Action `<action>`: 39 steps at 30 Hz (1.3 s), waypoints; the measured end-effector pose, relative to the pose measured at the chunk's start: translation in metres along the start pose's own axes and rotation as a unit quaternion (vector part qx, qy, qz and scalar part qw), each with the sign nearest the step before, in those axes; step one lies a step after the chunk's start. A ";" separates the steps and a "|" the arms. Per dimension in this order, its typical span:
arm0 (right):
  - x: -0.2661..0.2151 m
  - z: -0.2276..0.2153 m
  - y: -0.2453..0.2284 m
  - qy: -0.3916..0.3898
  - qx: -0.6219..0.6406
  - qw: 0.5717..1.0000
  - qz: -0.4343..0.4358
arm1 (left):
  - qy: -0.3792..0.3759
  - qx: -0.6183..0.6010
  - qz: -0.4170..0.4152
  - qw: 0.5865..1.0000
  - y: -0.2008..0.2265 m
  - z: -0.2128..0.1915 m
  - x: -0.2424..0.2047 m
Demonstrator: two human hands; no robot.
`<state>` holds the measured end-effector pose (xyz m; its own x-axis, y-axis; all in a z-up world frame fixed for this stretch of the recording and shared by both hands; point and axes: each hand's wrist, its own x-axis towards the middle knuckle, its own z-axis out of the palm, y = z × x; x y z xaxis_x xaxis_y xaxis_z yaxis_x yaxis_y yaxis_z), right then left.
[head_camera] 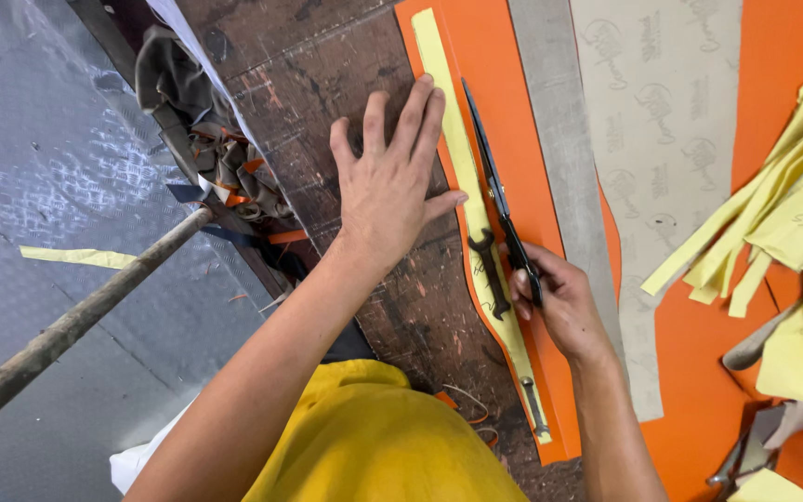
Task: The person traces cardboard templates onto orange material using a marker and cuts the material into shapes using shears.
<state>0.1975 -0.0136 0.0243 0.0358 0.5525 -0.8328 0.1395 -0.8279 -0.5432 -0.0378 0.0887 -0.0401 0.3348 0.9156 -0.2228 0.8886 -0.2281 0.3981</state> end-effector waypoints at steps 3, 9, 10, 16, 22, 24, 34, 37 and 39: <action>-0.001 0.001 -0.003 -0.025 0.023 0.999 -0.026 | -0.005 0.010 -0.003 1.000 0.001 -0.002 0.003; 0.017 0.011 -0.018 -0.032 0.024 0.996 -0.074 | -0.015 0.008 -0.001 1.000 0.002 -0.006 0.002; 0.014 0.012 -0.019 -0.030 0.032 0.997 -0.066 | -0.019 0.008 -0.001 1.000 0.003 -0.006 0.002; 0.017 0.015 -0.024 -0.025 0.027 0.998 -0.054 | 0.006 0.007 -0.003 1.000 0.002 -0.011 0.000; 0.031 0.019 -0.034 -0.034 0.029 0.996 -0.074 | -0.001 0.005 -0.004 1.000 0.003 -0.015 0.002; 0.035 0.019 -0.038 -0.041 0.041 0.995 -0.084 | -0.006 0.007 -0.003 1.000 0.003 -0.015 0.002; 0.039 0.025 -0.050 -0.029 0.026 0.996 -0.076 | -0.015 0.016 0.001 1.000 0.001 -0.014 0.005; 0.043 0.025 -0.052 -0.028 0.032 0.995 -0.086 | -0.010 0.018 0.000 1.000 0.003 -0.013 0.003; 0.044 0.024 -0.053 -0.028 0.028 0.995 -0.088 | -0.010 0.018 -0.003 1.000 0.003 -0.014 0.004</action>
<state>0.1679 0.0519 0.0140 -0.0405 0.6842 -0.7282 0.0832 -0.7239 -0.6848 -0.0381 0.0963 -0.0270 0.3357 0.9103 -0.2420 0.9010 -0.2354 0.3645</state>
